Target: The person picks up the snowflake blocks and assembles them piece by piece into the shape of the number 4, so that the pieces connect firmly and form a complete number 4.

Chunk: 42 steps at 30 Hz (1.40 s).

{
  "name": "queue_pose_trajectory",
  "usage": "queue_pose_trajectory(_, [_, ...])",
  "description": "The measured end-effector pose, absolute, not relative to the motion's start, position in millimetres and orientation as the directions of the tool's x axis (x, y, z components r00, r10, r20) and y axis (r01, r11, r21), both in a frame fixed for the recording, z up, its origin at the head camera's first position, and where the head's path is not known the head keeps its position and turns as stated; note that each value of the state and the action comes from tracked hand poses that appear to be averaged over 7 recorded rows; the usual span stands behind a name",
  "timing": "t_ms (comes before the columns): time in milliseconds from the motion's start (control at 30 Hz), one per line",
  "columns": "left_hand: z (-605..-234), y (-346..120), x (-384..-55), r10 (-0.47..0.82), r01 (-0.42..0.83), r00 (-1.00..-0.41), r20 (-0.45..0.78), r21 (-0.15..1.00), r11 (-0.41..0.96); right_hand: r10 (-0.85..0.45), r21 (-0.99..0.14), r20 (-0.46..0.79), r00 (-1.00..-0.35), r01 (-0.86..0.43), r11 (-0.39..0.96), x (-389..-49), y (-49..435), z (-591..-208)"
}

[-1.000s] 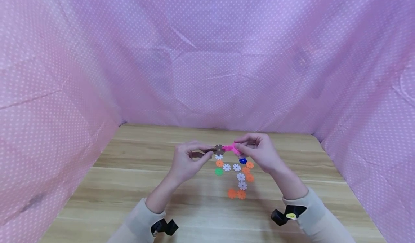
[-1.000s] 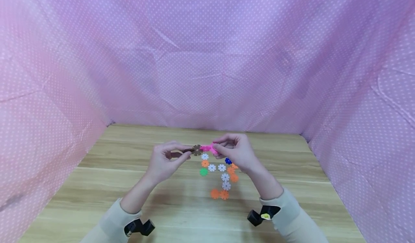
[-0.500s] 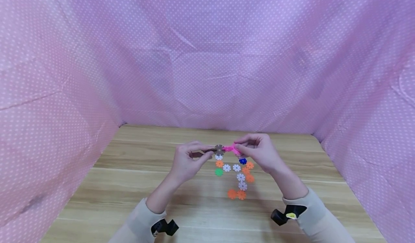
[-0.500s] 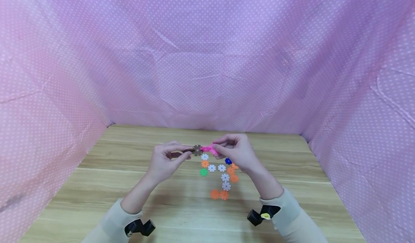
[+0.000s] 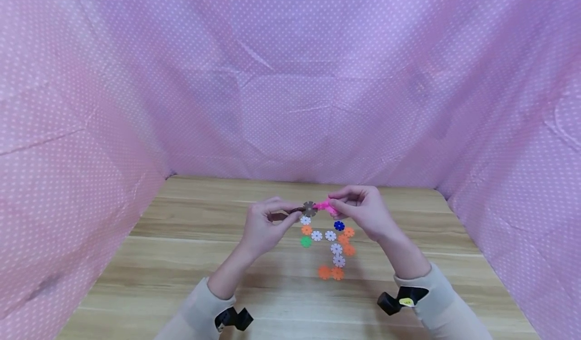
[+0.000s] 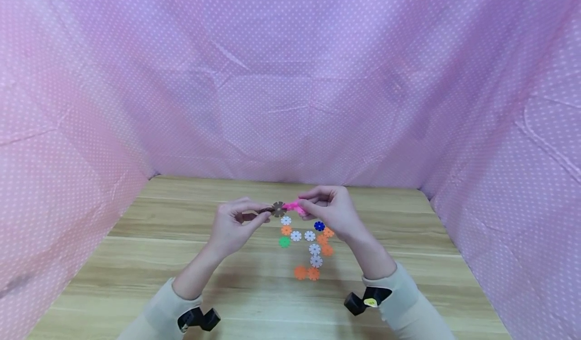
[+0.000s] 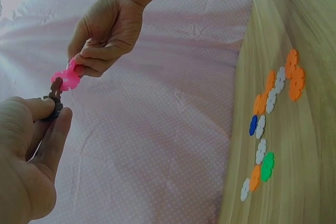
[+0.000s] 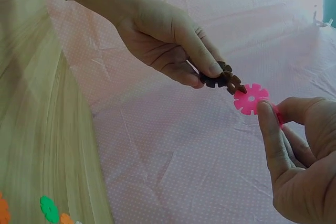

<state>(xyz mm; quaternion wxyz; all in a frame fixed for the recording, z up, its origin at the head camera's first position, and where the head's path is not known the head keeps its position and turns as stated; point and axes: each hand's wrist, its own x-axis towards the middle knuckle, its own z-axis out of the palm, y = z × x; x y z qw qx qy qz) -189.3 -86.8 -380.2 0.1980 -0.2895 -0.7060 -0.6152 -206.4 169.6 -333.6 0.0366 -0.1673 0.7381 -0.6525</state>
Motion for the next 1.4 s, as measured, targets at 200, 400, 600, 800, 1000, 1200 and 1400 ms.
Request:
queue_pose_trajectory(200, [-374.1, -93.4, -188.3, 0.143, 0.647, -0.759, 0.635, 0.76, 0.057, -0.333, -0.93, 0.282, -0.9, -0.341, 0.135, -210.2, 176.5, -333.0])
queue_pose_trajectory(400, [-366.0, -104.1, -189.5, 0.094, 0.651, -0.758, 0.646, 0.758, 0.046, -0.289, -0.844, 0.385, -0.877, -0.461, 0.274, -225.7, 192.0, -335.6])
queue_pose_trajectory(600, [-363.8, -109.3, -189.9, 0.092, 0.678, -0.734, 0.673, 0.734, 0.041, -0.26, -0.725, 0.366, -0.894, -0.449, 0.522, -244.2, 202.8, -349.0])
queue_pose_trajectory(800, [-364.5, -110.7, -188.9, 0.087, 0.687, -0.725, 0.683, 0.725, 0.04, -0.332, -0.594, 0.274, -0.903, -0.43, 0.68, -259.4, 207.9, -379.6])
queue_pose_trajectory(1000, [-366.1, -111.9, -188.9, 0.083, 0.683, -0.73, 0.679, 0.73, 0.037, -0.393, -0.553, 0.16, -0.905, -0.412, 0.724, -272.1, 210.8, -416.5])
queue_pose_trajectory(1200, [-367.8, -112.9, -190.0, 0.084, 0.675, -0.737, 0.671, 0.737, 0.03, -0.397, -0.555, 0.113, -0.911, -0.389, 0.735, -278.9, 210.4, -440.3])
queue_pose_trajectory(1400, [-368.5, -113.2, -191.0, 0.086, 0.677, -0.735, 0.672, 0.735, 0.038, -0.37, -0.566, 0.076, -0.926, -0.345, 0.749, -282.4, 208.5, -454.4])
